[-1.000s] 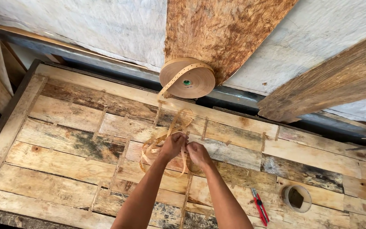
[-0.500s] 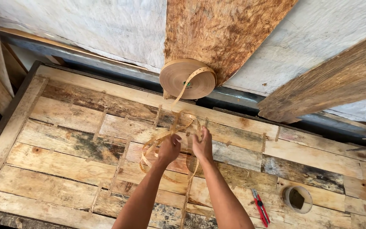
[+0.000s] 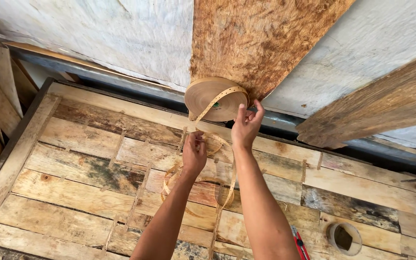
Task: The person is applying wood edge banding or tape to a wooden surface and cutting it to size.
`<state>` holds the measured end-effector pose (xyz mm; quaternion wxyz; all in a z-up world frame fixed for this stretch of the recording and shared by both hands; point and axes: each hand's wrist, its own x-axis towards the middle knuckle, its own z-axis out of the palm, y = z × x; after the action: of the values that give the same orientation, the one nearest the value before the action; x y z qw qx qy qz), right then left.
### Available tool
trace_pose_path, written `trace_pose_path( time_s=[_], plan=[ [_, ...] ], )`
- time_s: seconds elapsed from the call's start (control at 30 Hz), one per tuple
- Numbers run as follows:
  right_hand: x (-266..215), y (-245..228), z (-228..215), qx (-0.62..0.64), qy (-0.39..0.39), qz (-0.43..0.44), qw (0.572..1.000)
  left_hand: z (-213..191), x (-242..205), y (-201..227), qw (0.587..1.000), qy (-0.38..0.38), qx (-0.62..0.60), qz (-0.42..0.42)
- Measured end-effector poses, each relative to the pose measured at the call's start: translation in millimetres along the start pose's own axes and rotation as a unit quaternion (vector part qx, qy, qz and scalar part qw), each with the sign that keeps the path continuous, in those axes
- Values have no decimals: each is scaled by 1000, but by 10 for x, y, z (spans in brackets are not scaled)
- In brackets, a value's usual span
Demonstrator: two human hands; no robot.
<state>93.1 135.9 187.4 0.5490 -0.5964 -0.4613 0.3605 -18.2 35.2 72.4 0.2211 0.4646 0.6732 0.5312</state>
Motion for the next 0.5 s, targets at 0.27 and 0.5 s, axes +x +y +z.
trace_pose_path(
  time_s=[0.27, 0.5],
  plan=[
    [397, 534, -21, 153, -33, 5, 988, 17, -110, -59, 997, -41, -29, -50],
    [253, 605, -147, 168, -38, 4, 985, -12, -144, 35, 985, -41, -63, -158]
  ],
)
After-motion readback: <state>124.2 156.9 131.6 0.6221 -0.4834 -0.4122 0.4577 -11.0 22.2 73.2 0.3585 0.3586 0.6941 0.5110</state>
